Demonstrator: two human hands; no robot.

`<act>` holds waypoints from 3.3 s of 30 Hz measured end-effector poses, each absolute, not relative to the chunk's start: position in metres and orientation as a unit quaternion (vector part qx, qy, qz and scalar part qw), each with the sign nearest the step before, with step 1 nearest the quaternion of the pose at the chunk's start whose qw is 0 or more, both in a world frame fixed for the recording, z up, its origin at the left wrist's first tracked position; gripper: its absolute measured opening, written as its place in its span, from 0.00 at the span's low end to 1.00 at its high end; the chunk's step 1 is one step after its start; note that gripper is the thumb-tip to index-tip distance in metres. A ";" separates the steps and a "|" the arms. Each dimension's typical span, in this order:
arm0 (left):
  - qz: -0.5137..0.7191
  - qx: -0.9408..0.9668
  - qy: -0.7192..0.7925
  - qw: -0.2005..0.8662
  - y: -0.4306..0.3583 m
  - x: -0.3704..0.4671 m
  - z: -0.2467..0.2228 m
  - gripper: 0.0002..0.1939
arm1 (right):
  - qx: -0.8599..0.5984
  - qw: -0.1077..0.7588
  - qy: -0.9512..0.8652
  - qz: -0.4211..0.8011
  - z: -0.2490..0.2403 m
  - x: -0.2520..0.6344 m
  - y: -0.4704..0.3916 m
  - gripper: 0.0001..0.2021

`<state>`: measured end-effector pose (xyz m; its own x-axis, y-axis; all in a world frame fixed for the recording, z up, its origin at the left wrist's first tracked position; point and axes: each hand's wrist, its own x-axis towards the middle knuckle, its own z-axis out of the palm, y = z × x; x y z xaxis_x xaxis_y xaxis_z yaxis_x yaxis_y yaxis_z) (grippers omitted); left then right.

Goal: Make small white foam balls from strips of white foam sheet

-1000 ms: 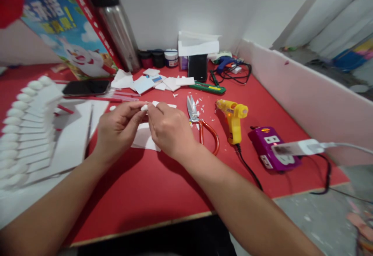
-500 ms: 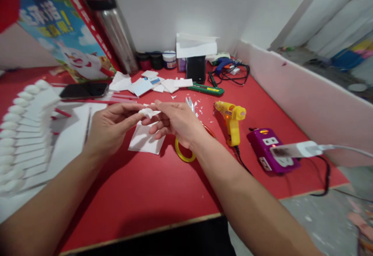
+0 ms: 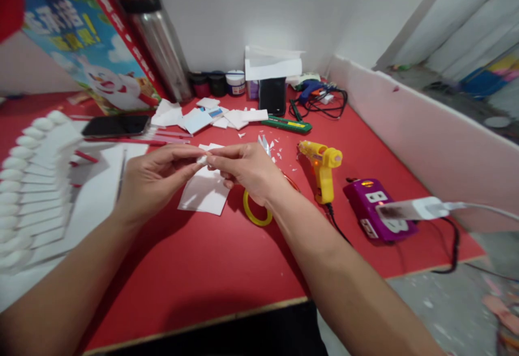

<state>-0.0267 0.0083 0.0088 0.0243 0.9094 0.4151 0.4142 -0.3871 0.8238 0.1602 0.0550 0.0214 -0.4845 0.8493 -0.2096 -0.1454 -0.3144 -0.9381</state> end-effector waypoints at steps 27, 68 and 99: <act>0.495 0.616 0.495 0.361 0.010 -0.030 0.008 0.13 | -0.402 0.374 -0.823 0.141 0.013 0.152 0.039 0.07; 0.482 0.386 0.482 0.621 0.016 -0.025 0.002 0.14 | -0.441 0.281 -0.713 0.467 0.015 0.160 0.059 0.08; 0.547 0.334 0.503 0.580 0.021 -0.028 -0.004 0.17 | -0.322 0.208 -0.295 0.875 0.025 0.163 0.061 0.04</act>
